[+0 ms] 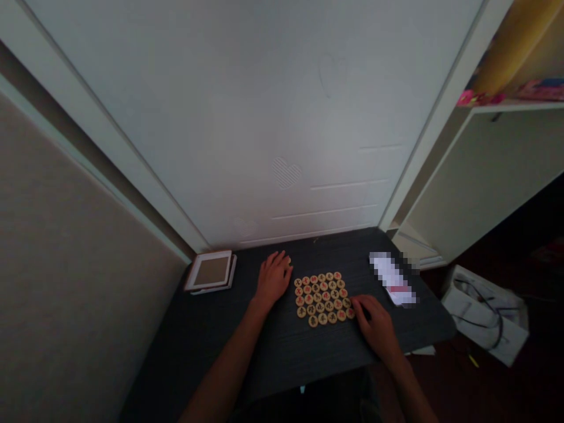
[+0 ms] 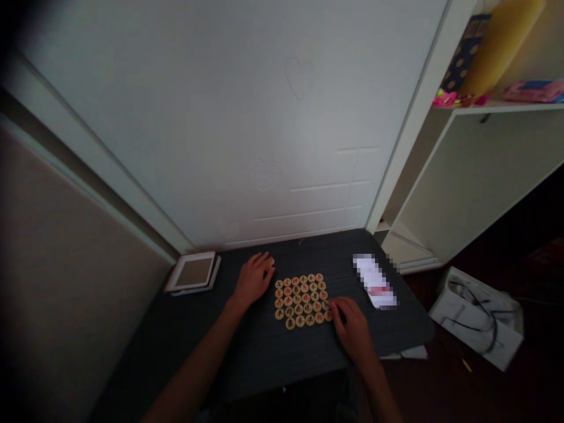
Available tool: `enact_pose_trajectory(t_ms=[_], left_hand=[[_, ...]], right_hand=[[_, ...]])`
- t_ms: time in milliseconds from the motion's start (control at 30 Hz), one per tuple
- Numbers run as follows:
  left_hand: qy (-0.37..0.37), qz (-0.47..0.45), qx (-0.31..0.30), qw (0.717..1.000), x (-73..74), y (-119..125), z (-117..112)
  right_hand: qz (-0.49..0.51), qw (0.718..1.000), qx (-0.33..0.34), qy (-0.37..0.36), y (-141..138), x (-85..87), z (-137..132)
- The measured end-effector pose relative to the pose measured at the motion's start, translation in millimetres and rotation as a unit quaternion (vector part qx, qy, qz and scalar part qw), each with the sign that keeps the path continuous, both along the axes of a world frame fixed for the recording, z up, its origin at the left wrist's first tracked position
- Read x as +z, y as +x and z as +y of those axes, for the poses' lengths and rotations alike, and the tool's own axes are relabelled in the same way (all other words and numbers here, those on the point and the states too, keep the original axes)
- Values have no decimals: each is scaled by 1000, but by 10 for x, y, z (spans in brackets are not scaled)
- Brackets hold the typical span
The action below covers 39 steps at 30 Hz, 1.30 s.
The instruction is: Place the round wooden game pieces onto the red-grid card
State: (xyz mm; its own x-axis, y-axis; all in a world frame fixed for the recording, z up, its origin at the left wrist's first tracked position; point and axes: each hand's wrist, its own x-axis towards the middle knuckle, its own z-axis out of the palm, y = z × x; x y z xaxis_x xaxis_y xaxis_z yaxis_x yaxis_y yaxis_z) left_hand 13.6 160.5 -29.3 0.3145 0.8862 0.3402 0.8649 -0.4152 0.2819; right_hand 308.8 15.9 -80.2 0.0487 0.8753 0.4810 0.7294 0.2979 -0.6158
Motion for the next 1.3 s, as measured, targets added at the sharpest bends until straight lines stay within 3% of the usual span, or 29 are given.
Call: enact_pose_trajectory(t_ms=[167, 433, 700, 933, 967, 1067, 1300], left_hand=[[-9, 30, -18, 999, -25, 74, 37], [-30, 41, -36, 998, 12, 183, 353], [-44, -7, -74, 996, 223, 293, 392], [-57, -87, -169, 980, 558, 266, -82], [-83, -141, -191, 968, 571, 259, -188], [-174, -264, -224, 922, 544, 244, -527], [-327, -415, -163, 833, 355, 135, -1166]], right_hand=[[8, 1000, 8, -5, -2, 30, -1], [21, 1000, 5, -6, -12, 52, -3], [29, 1000, -1, 6, -22, 58, -1], [25, 999, -3, 38, -45, 80, -39], [24, 999, -1, 45, -72, 95, -63], [26, 997, 26, 68, -229, 166, -149], [15, 982, 172, 83, -877, 314, -273]])
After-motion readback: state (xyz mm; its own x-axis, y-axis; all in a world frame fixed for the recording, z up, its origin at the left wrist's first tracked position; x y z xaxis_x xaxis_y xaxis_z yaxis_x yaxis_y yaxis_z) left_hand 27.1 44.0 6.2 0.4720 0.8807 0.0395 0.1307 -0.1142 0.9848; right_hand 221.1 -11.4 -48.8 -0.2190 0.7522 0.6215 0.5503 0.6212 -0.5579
